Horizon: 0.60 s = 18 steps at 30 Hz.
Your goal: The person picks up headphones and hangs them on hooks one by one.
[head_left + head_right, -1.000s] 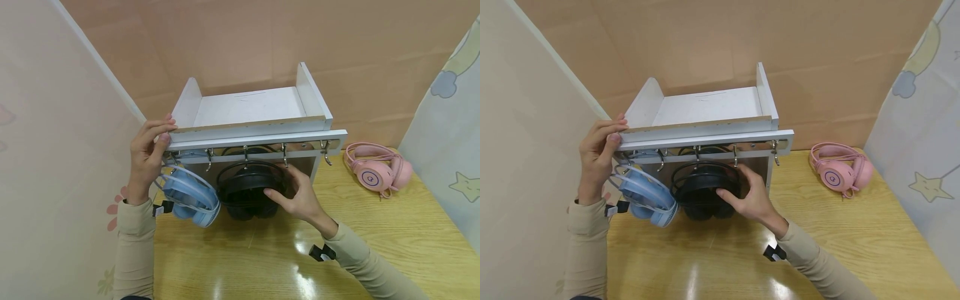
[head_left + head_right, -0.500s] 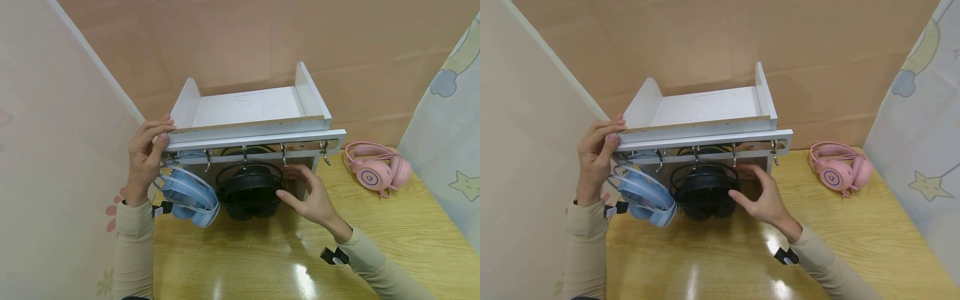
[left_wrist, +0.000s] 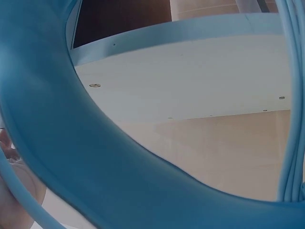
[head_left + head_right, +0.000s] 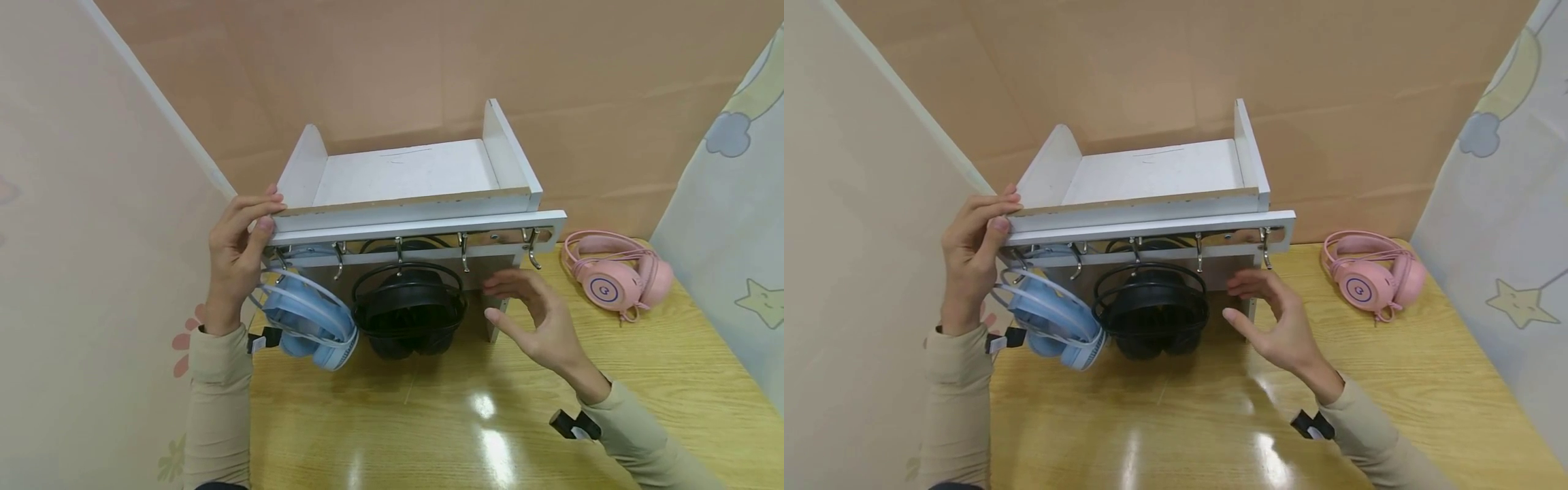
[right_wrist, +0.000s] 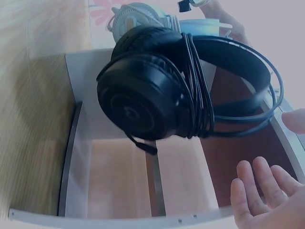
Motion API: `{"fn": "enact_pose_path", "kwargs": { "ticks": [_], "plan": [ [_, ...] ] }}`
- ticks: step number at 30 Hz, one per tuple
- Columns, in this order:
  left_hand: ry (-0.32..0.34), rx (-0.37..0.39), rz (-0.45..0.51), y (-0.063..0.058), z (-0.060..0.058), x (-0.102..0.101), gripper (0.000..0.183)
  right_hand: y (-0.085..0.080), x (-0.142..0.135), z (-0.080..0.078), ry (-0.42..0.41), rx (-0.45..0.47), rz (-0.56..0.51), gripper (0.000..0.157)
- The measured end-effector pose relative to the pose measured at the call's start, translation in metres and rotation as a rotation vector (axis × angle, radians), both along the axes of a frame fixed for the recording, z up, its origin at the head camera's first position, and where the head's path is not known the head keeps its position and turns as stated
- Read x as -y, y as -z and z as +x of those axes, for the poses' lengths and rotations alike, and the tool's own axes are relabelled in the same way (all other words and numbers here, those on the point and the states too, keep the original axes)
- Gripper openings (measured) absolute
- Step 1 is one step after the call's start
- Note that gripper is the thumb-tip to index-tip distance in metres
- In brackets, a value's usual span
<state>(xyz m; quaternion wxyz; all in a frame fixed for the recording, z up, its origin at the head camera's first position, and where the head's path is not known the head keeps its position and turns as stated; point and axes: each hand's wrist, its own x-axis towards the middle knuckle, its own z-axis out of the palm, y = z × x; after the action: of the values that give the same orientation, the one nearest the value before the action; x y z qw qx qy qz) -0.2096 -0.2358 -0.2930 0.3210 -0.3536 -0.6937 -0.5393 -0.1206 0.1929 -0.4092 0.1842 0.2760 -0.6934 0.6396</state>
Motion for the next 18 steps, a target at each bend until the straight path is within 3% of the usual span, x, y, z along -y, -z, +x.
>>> {"fn": "enact_pose_path", "kwargs": {
  "ticks": [4,11,18],
  "plan": [
    [0.000,0.002,-0.001,0.000,0.000,0.000,0.021,0.000,-0.010,0.000,-0.006,0.012,-0.039,0.051],
    [-0.003,0.002,-0.004,0.001,0.000,0.002,0.022,-0.001,-0.024,-0.006,-0.043,-0.093,-0.178,0.046],
    [-0.013,0.011,-0.013,0.000,0.001,0.001,0.022,-0.002,-0.046,-0.012,0.057,-0.092,-0.202,0.044]
  ]
}}
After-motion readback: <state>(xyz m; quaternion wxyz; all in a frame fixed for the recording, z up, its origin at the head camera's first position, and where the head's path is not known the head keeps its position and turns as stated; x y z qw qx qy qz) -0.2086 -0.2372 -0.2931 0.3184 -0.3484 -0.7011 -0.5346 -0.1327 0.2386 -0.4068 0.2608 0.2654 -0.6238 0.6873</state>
